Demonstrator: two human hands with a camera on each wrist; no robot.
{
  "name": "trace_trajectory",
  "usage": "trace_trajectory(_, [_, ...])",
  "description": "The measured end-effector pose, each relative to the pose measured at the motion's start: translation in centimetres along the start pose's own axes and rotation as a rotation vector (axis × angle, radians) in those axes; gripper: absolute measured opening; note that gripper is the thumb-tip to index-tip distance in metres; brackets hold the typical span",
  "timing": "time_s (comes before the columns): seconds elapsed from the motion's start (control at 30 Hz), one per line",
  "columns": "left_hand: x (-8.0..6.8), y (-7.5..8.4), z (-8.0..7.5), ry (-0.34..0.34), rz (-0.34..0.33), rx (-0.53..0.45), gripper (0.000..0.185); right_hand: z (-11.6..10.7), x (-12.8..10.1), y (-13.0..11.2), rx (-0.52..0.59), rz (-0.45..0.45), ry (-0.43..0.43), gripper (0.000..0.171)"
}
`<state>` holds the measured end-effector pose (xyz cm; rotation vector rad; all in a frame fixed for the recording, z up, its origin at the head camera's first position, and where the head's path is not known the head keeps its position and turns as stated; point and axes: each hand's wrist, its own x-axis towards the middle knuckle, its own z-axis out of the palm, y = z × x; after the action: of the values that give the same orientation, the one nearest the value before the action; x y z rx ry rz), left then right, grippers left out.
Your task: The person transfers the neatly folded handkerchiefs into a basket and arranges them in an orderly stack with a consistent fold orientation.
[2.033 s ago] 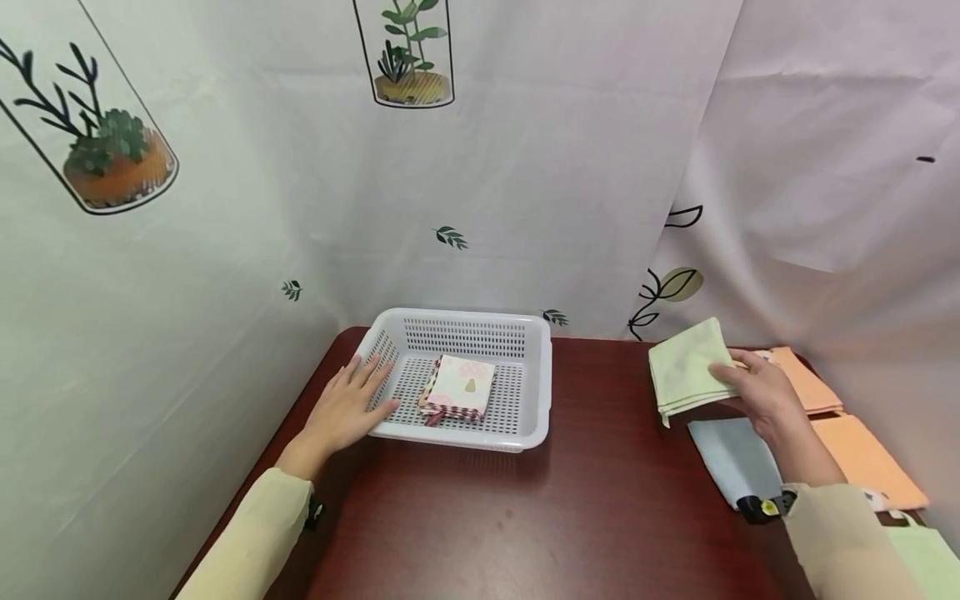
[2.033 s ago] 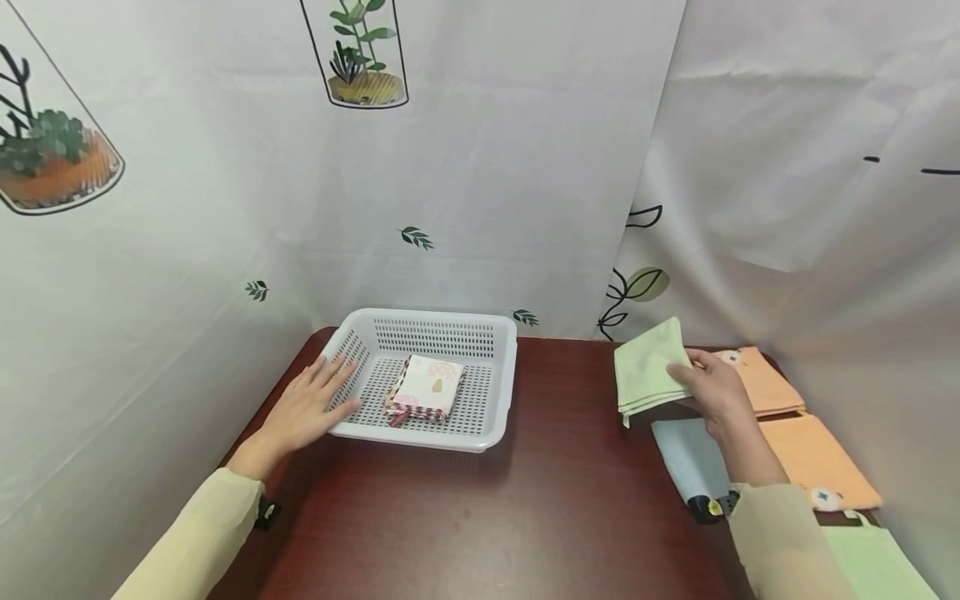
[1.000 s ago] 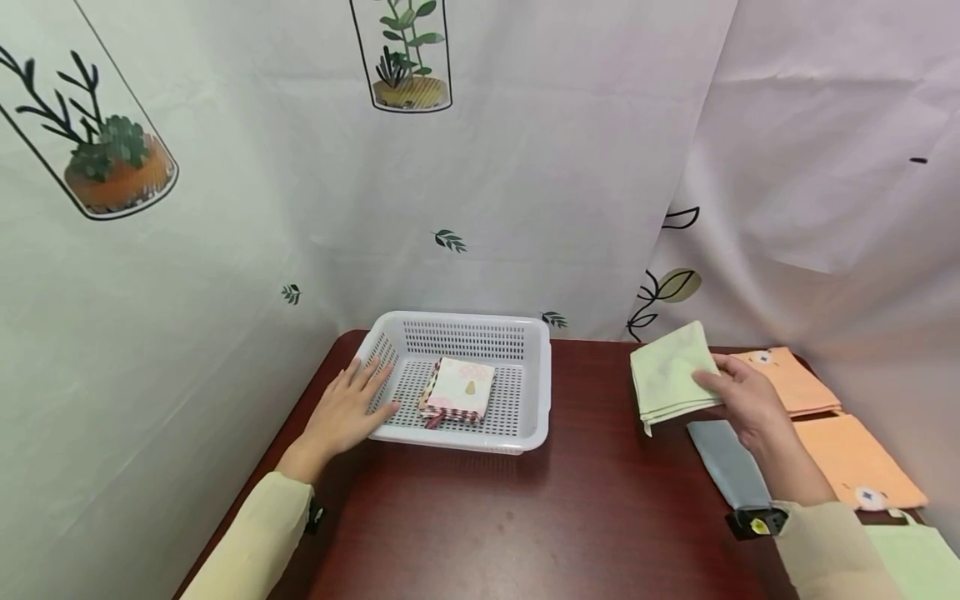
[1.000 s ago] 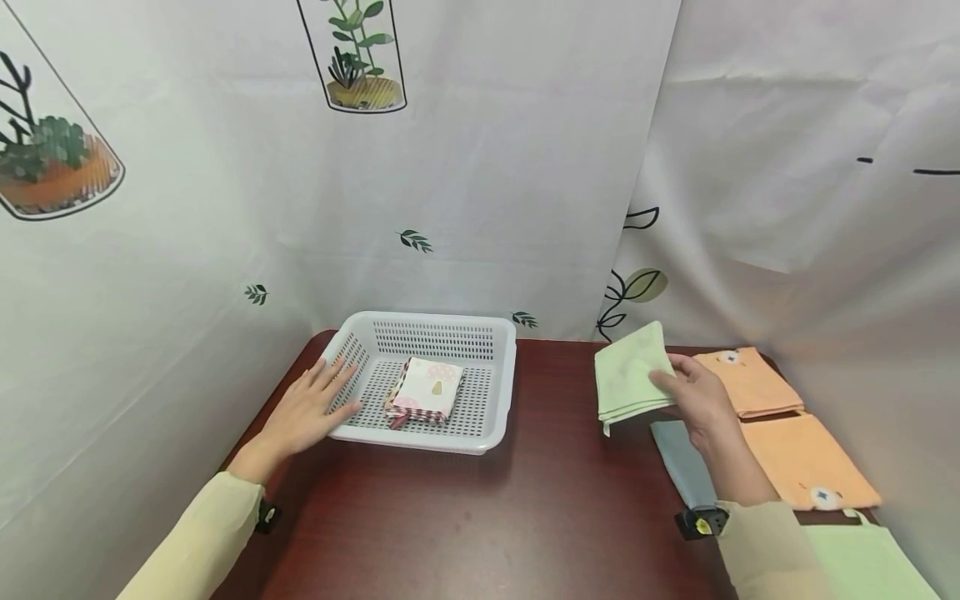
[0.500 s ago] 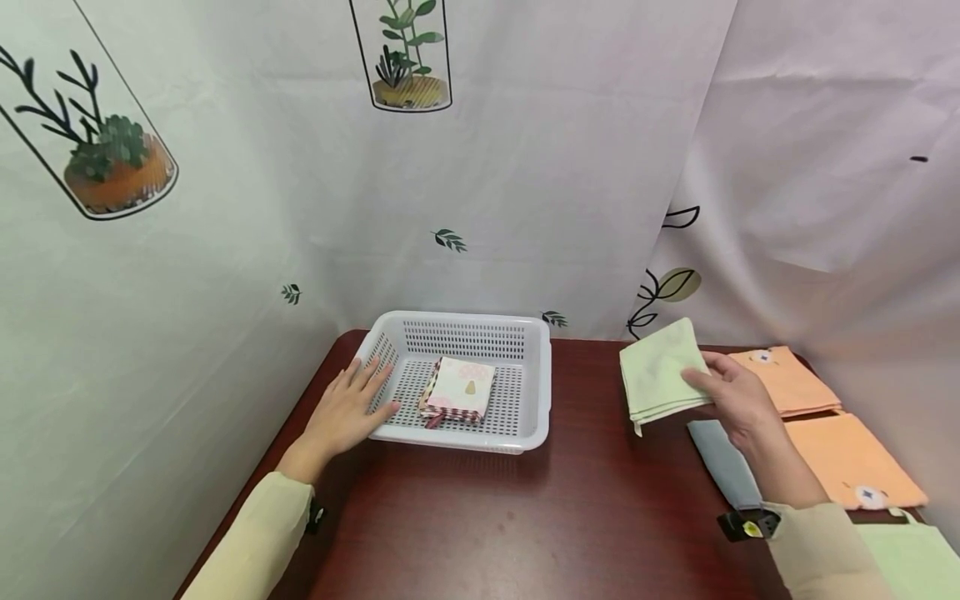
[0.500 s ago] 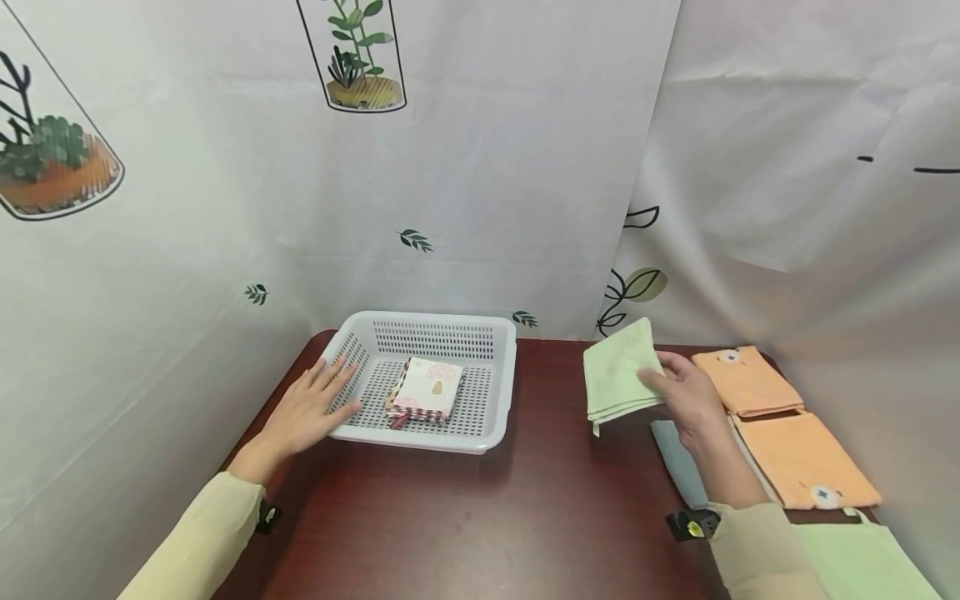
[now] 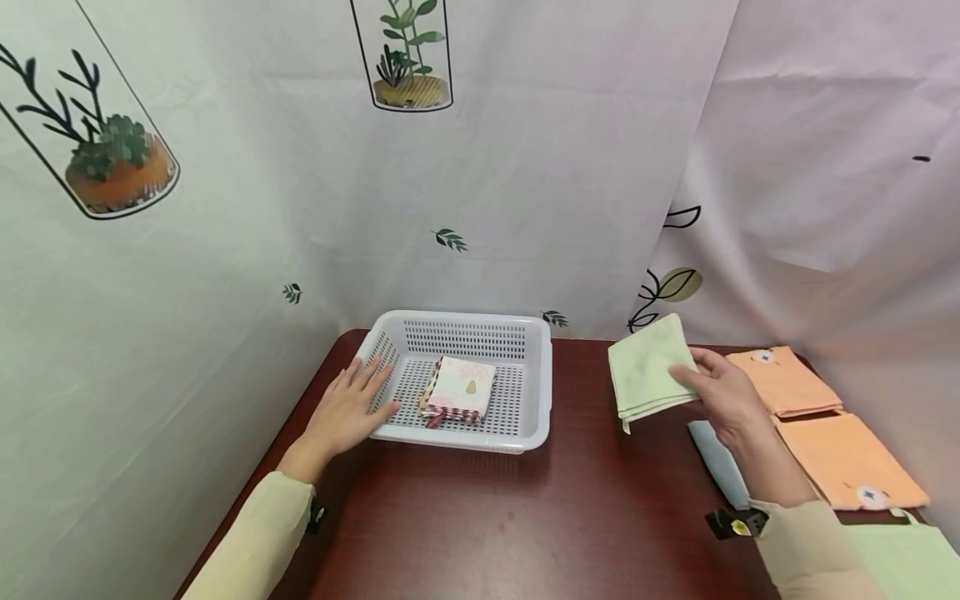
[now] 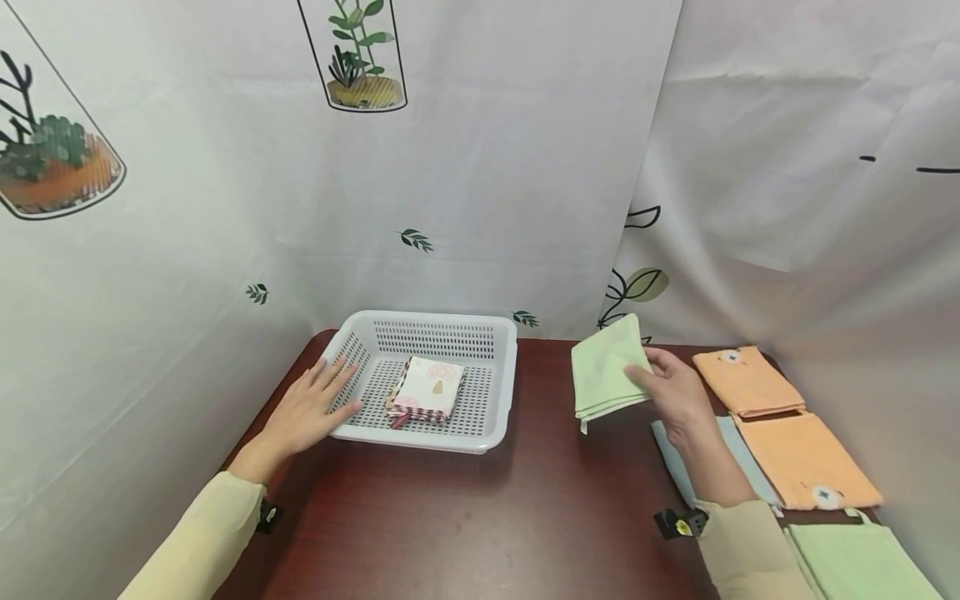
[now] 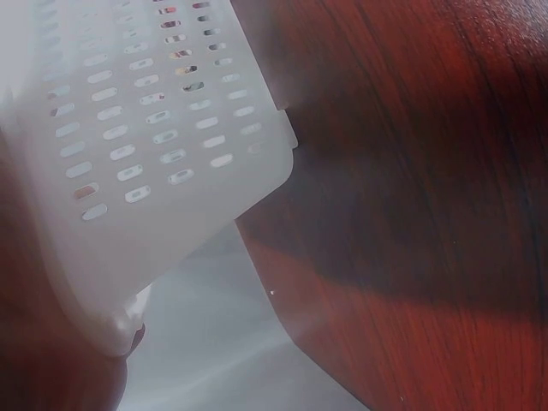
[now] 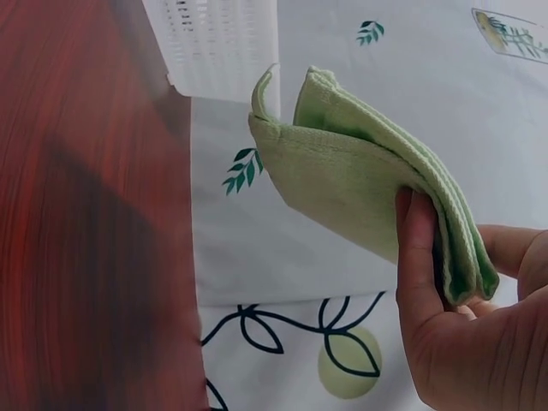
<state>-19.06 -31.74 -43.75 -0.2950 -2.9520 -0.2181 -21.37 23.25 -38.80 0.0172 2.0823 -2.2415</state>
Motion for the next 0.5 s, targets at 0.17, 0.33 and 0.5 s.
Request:
trace_trajectory(0.17, [0.0, 0.0, 0.0, 0.009, 0.008, -0.004, 0.077, 0.5, 0.0, -0.1, 0.014, -0.011, -0.003, 0.036])
trace_trajectory(0.33, [0.0, 0.0, 0.0, 0.0, 0.003, -0.006, 0.077, 0.9, 0.1, -0.3, 0.012, -0.016, -0.012, 0.043])
trace_trajectory(0.5, [0.1, 0.0, 0.0, 0.003, 0.004, -0.002, 0.076, 1.3, 0.2, -0.4, 0.015, -0.023, -0.022, 0.05])
